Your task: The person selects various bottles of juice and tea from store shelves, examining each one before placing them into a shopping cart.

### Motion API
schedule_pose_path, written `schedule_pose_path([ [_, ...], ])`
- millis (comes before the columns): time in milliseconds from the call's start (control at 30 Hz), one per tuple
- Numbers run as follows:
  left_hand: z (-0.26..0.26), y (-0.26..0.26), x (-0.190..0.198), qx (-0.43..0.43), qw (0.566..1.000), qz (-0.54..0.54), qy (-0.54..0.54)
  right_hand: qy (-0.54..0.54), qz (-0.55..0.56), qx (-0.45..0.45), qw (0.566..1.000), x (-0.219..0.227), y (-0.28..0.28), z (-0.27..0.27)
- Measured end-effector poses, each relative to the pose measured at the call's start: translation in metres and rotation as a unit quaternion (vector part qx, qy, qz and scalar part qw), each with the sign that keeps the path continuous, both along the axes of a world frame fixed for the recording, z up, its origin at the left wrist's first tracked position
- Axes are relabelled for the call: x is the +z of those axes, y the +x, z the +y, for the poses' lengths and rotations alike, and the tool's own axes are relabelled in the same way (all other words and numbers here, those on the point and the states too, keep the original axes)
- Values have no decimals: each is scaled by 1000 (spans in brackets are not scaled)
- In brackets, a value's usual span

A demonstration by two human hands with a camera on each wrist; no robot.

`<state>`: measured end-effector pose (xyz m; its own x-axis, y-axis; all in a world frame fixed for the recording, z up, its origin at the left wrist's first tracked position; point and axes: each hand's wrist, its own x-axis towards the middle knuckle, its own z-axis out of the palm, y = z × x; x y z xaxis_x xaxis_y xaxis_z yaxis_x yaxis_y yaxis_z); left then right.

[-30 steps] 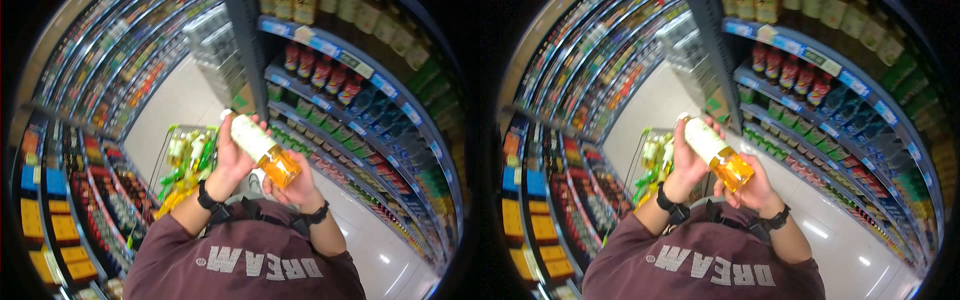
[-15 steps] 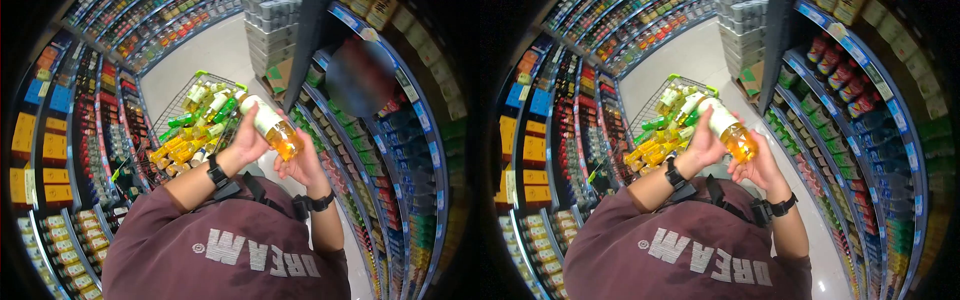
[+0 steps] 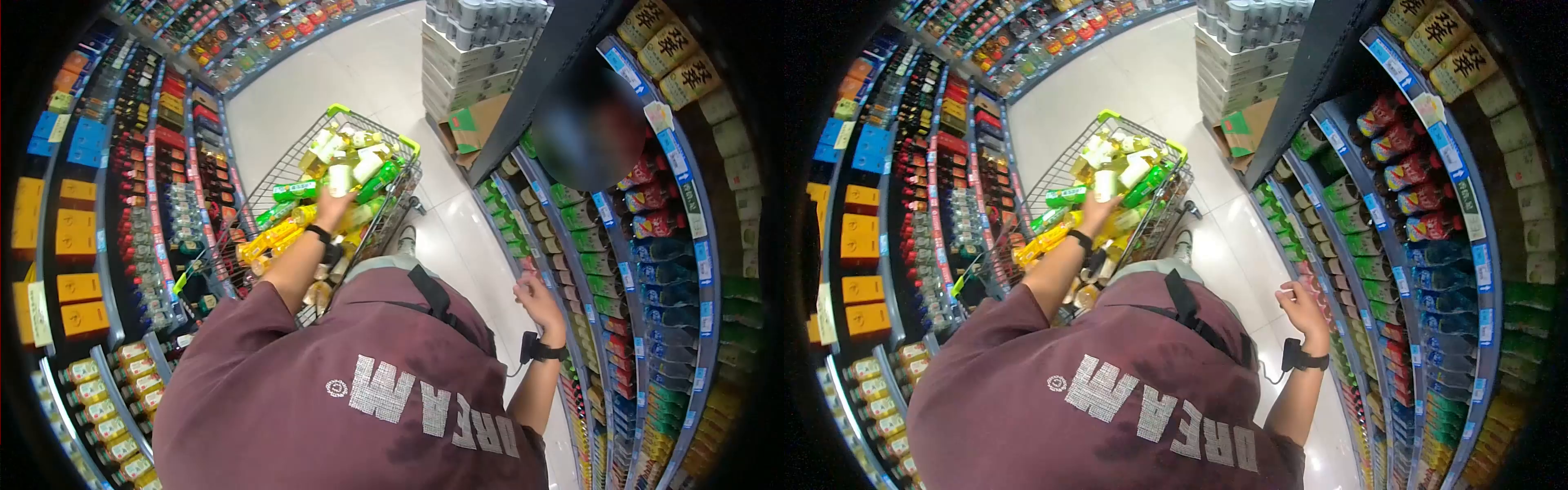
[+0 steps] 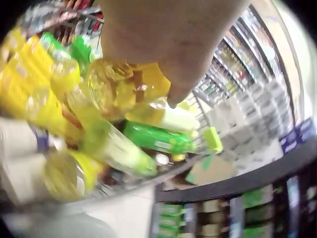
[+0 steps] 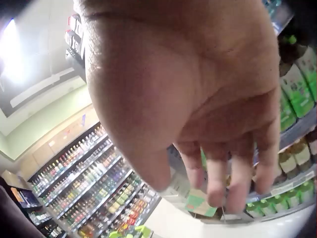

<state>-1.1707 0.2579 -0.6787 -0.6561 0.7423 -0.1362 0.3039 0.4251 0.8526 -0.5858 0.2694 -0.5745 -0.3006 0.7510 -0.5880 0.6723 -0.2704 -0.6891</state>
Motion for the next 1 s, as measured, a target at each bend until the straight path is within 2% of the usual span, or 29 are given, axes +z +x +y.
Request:
schedule_pose_path([
  [33,-5,-27,2,-13,993,97,-58,4,-14,-6,1000,7,0,9],
  [67,-13,-45,20,-34,971,196,-135,46,76,-59,994,17,-1,20],
  [100,-19,-70,7,-47,964,211,-156,101,160,-117,975,36,2,34],
  [133,-24,-116,-41,-101,952,253,-143,116,161,-171,965,74,-6,48],
  [167,-25,-145,-71,-126,962,222,-101,137,164,-228,950,112,-18,67],
  [200,-19,-154,-72,-177,975,134,-7,244,137,-240,929,125,-16,89],
  [233,-12,-164,-79,-156,973,160,-50,344,108,-245,900,136,-13,111],
  [300,19,-154,-74,-147,970,176,-79,481,76,-278,828,185,-24,152],
  [367,56,-135,-67,-217,961,172,-25,562,75,-314,762,224,-31,195],
  [433,92,-93,-42,-256,945,199,43,636,18,-330,697,255,-36,240],
  [500,124,-52,-24,-301,940,134,83,663,-52,-337,666,290,-47,281],
  [533,138,-23,20,-342,930,98,91,654,-61,-349,669,298,-44,304],
  [567,152,-5,27,-364,923,72,101,639,-71,-376,667,305,-46,324],
  [633,171,29,42,-401,907,-4,131,549,-179,-410,706,321,-50,342],
  [667,178,43,54,-397,907,-11,139,555,-190,-424,690,317,-46,353],
  [733,187,61,81,-439,886,-58,136,566,-188,-417,686,316,-44,357],
  [767,189,66,89,-433,887,-65,143,569,-183,-417,685,317,-45,353],
  [833,192,70,99,-440,876,-159,116,692,-93,-384,604,311,-52,344],
  [900,200,68,101,-444,871,-162,131,728,-90,-383,562,321,-68,322],
  [933,202,64,111,-460,862,-178,116,720,7,-371,587,325,-78,307],
  [967,205,60,121,-478,851,-192,98,719,6,-375,585,327,-87,291],
  [1000,210,60,132,-484,846,-198,102,708,39,-347,614,326,-95,274],
])
